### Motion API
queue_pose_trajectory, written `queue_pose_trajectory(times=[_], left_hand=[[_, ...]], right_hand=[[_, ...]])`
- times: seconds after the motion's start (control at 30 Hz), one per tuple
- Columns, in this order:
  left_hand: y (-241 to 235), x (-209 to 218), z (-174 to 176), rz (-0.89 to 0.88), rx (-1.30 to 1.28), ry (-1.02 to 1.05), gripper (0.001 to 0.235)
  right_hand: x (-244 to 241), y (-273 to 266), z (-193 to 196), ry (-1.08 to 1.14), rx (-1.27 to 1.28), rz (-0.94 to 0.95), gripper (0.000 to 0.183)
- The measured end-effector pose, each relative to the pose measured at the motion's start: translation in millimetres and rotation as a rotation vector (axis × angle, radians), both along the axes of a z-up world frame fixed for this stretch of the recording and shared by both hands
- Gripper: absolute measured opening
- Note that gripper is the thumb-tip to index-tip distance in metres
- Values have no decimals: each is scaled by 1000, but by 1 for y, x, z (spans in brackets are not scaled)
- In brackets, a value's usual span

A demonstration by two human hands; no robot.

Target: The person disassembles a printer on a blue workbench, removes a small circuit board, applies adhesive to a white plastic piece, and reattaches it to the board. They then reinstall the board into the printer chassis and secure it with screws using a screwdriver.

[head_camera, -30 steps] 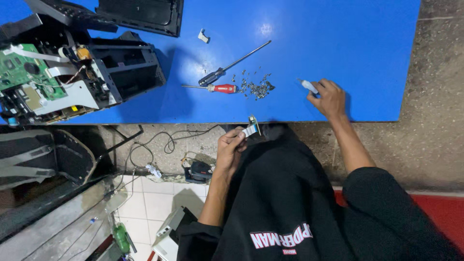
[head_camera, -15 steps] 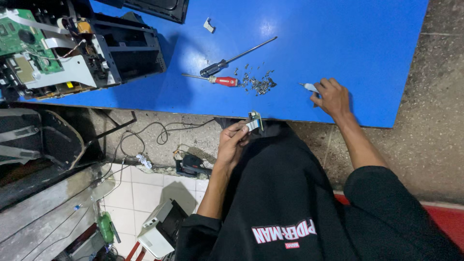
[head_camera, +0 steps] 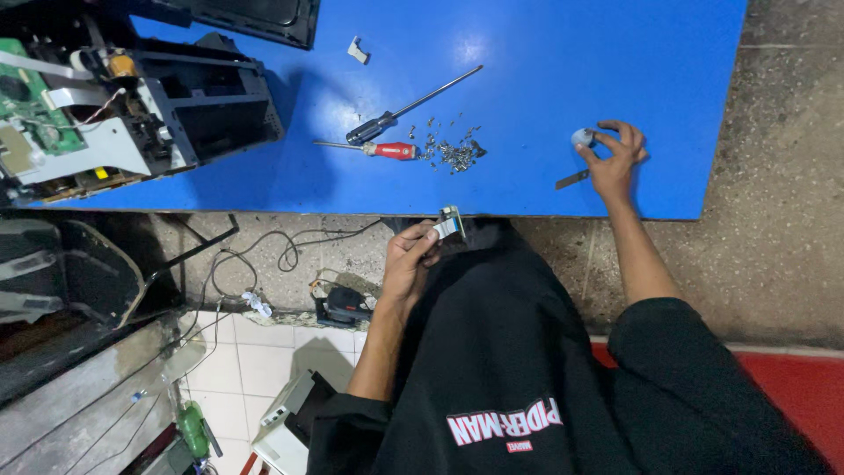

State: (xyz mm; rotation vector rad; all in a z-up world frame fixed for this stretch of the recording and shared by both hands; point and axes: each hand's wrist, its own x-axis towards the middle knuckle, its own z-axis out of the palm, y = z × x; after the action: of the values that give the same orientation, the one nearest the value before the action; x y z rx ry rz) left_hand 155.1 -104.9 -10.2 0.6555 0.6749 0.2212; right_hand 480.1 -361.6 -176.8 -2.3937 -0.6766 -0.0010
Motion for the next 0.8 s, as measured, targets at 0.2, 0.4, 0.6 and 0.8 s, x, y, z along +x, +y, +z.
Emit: queue_pose_trajectory(times=[0.2, 0.4, 0.6, 0.8], left_hand=[[2, 4, 0, -9, -4, 44, 12], [1, 20, 0, -95, -15, 36, 17], [3, 30, 4, -141, 0, -39, 18], [3, 29, 3, -112, -21, -11, 17]], right_hand=[[-31, -23, 23, 29, 40, -139, 93], [-88, -57, 33, -257, -468, 528, 88], [-88, -72, 25, -406, -445, 531, 37], [-105, -58, 36, -74, -92, 250, 28]])
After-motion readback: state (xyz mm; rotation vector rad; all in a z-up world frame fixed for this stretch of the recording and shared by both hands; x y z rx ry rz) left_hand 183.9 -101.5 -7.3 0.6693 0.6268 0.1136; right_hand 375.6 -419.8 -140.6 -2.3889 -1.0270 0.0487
